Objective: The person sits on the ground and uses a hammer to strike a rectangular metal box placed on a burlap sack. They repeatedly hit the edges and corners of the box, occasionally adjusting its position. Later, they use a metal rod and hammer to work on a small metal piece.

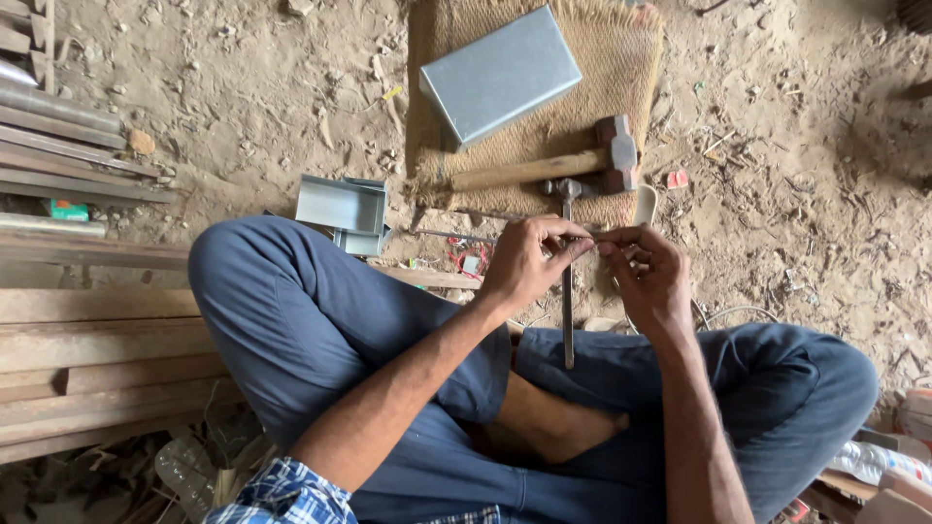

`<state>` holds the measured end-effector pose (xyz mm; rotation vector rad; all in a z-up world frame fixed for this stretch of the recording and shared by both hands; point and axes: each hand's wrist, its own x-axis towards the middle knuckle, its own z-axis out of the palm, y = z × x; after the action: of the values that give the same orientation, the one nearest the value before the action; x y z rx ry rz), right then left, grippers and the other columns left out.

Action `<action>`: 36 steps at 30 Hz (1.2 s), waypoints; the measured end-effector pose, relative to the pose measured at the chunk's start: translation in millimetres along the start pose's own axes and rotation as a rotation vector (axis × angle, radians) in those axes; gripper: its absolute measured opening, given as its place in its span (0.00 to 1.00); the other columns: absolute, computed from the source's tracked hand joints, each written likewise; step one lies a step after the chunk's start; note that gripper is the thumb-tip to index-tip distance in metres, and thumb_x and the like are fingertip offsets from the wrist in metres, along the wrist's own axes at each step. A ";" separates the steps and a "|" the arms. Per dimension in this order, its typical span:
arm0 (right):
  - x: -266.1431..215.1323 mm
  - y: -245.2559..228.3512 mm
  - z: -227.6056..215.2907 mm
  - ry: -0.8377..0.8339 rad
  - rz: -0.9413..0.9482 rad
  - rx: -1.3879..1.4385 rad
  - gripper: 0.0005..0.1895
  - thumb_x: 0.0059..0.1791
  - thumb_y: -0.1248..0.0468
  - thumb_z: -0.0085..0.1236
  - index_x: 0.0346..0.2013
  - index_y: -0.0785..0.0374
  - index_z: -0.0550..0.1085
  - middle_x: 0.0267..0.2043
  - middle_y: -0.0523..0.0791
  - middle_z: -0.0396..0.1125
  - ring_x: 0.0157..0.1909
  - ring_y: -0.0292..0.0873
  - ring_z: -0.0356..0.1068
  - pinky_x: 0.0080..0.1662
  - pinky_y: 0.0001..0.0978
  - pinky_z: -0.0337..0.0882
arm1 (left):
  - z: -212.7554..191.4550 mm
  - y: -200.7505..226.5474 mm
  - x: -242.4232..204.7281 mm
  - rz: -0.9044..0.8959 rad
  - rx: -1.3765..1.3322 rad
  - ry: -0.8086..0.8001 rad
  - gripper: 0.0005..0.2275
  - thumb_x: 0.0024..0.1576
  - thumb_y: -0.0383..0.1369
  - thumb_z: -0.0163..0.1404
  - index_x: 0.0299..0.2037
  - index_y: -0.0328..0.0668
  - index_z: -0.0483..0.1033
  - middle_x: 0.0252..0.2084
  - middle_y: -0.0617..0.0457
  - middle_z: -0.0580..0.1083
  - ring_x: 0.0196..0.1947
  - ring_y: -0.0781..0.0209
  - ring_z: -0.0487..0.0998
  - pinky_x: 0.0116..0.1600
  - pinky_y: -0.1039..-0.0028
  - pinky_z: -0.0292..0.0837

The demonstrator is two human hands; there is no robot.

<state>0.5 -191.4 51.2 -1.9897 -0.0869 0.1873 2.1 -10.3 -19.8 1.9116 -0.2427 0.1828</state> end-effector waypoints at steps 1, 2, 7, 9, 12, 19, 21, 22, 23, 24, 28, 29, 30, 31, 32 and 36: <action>-0.4 -0.8 0.2 0.004 0.008 -0.016 0.06 0.54 0.67 0.59 0.44 0.65 0.78 0.31 0.42 0.73 0.30 0.29 0.71 0.30 0.22 0.71 | -0.6 -1.5 -0.8 -0.020 -0.001 -0.012 0.12 0.61 0.44 0.55 0.41 0.47 0.85 0.46 0.50 0.83 0.42 0.59 0.84 0.54 0.62 0.78; -0.9 -1.3 0.2 0.009 0.016 -0.032 0.06 0.54 0.66 0.59 0.43 0.65 0.78 0.31 0.43 0.73 0.30 0.30 0.71 0.29 0.23 0.72 | -0.9 -2.4 -1.7 -0.040 -0.002 -0.025 0.12 0.61 0.45 0.55 0.41 0.47 0.85 0.46 0.50 0.83 0.41 0.59 0.84 0.53 0.62 0.79; -0.1 0.1 -3.2 0.033 0.025 -0.095 0.07 0.54 0.64 0.58 0.43 0.64 0.79 0.31 0.43 0.76 0.30 0.32 0.75 0.29 0.24 0.75 | -0.4 -3.6 2.4 -0.058 -0.024 -0.035 0.13 0.61 0.46 0.55 0.41 0.48 0.85 0.46 0.50 0.82 0.41 0.60 0.84 0.52 0.62 0.79; -0.8 2.3 -4.1 0.041 0.035 -0.102 0.08 0.54 0.63 0.59 0.44 0.64 0.79 0.31 0.44 0.75 0.30 0.33 0.75 0.29 0.24 0.75 | 0.1 -1.7 2.3 -0.134 -0.024 -0.076 0.13 0.59 0.47 0.55 0.41 0.48 0.84 0.47 0.51 0.82 0.38 0.60 0.84 0.48 0.64 0.81; 1.4 3.9 -3.8 0.026 0.027 -0.079 0.09 0.54 0.62 0.59 0.44 0.65 0.79 0.29 0.44 0.75 0.29 0.32 0.73 0.29 0.24 0.73 | -2.7 2.2 4.2 -0.164 -0.002 -0.078 0.13 0.59 0.46 0.55 0.40 0.49 0.85 0.45 0.51 0.83 0.35 0.59 0.84 0.48 0.65 0.80; 0.5 4.2 -3.0 -0.014 0.036 -0.047 0.10 0.55 0.62 0.56 0.43 0.66 0.78 0.28 0.43 0.73 0.29 0.32 0.73 0.30 0.25 0.75 | -12.3 13.8 4.1 -0.072 -0.044 -0.053 0.12 0.60 0.43 0.56 0.40 0.45 0.85 0.44 0.49 0.83 0.42 0.56 0.85 0.50 0.65 0.79; 0.5 3.7 -2.0 -0.032 0.006 -0.040 0.10 0.56 0.62 0.55 0.44 0.66 0.77 0.30 0.44 0.73 0.31 0.32 0.73 0.31 0.26 0.75 | -14.0 17.6 4.6 -0.071 -0.059 -0.049 0.12 0.60 0.43 0.56 0.41 0.44 0.85 0.45 0.48 0.83 0.43 0.56 0.85 0.51 0.65 0.79; 1.0 3.4 -1.2 -0.040 -0.011 -0.035 0.10 0.56 0.63 0.54 0.45 0.67 0.76 0.32 0.44 0.73 0.32 0.33 0.73 0.32 0.27 0.75 | -14.9 19.2 5.8 -0.074 -0.059 -0.052 0.12 0.59 0.43 0.57 0.41 0.44 0.85 0.44 0.48 0.83 0.43 0.56 0.85 0.51 0.65 0.79; 0.4 3.5 0.5 -0.051 -0.025 -0.028 0.10 0.56 0.63 0.53 0.45 0.67 0.76 0.33 0.44 0.73 0.33 0.33 0.73 0.32 0.27 0.75 | -16.2 20.5 5.4 -0.081 -0.057 -0.055 0.12 0.59 0.42 0.57 0.41 0.44 0.85 0.44 0.49 0.83 0.42 0.56 0.85 0.51 0.65 0.79; 0.1 3.6 1.4 -0.052 -0.013 -0.037 0.09 0.56 0.64 0.53 0.45 0.67 0.75 0.33 0.44 0.73 0.33 0.34 0.73 0.32 0.28 0.76 | -17.1 21.6 5.4 -0.088 -0.056 -0.058 0.12 0.59 0.42 0.57 0.41 0.44 0.85 0.43 0.49 0.83 0.41 0.56 0.85 0.50 0.65 0.79; -0.7 4.8 2.7 -0.058 -0.035 -0.081 0.08 0.57 0.66 0.49 0.45 0.68 0.73 0.33 0.45 0.74 0.33 0.35 0.75 0.32 0.28 0.77 | -18.6 25.2 5.4 -0.095 -0.051 -0.068 0.11 0.59 0.41 0.58 0.41 0.42 0.85 0.41 0.49 0.83 0.40 0.56 0.84 0.49 0.65 0.78; 0.1 4.8 2.6 -0.056 -0.059 -0.094 0.08 0.57 0.67 0.48 0.45 0.68 0.73 0.33 0.45 0.74 0.33 0.35 0.75 0.31 0.28 0.77 | -18.7 25.9 5.9 -0.091 -0.052 -0.065 0.11 0.59 0.40 0.58 0.41 0.42 0.85 0.42 0.49 0.83 0.40 0.57 0.84 0.49 0.66 0.78; 0.4 4.7 2.7 -0.056 -0.069 -0.105 0.08 0.56 0.67 0.47 0.45 0.67 0.73 0.34 0.46 0.75 0.32 0.35 0.76 0.30 0.27 0.77 | -18.7 26.7 5.8 -0.088 -0.052 -0.062 0.11 0.59 0.40 0.58 0.40 0.42 0.85 0.42 0.49 0.83 0.40 0.57 0.84 0.49 0.66 0.78; 0.4 4.4 2.9 -0.056 -0.079 -0.117 0.08 0.56 0.68 0.47 0.45 0.67 0.73 0.34 0.46 0.75 0.32 0.35 0.76 0.29 0.27 0.76 | -18.4 27.3 5.5 -0.109 -0.050 -0.063 0.10 0.59 0.40 0.58 0.41 0.42 0.85 0.41 0.49 0.83 0.40 0.57 0.84 0.48 0.66 0.78; -0.1 4.0 3.1 -0.055 -0.090 -0.129 0.08 0.55 0.68 0.46 0.45 0.67 0.72 0.34 0.47 0.76 0.31 0.36 0.76 0.28 0.27 0.76 | -18.1 28.1 4.1 -0.131 -0.048 -0.064 0.10 0.58 0.39 0.59 0.41 0.42 0.85 0.41 0.49 0.83 0.39 0.58 0.84 0.47 0.66 0.78; 5.7 4.3 5.9 -0.009 -0.094 -0.213 0.08 0.57 0.65 0.48 0.46 0.66 0.72 0.35 0.48 0.77 0.29 0.37 0.78 0.28 0.28 0.75 | -16.7 24.4 7.7 -0.084 -0.047 -0.010 0.07 0.57 0.35 0.59 0.40 0.43 0.84 0.43 0.51 0.83 0.39 0.61 0.83 0.47 0.67 0.79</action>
<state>4.9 -187.1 44.4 -2.1911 -0.2136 0.1300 3.1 -3.5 9.9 1.8727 -0.1718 0.1110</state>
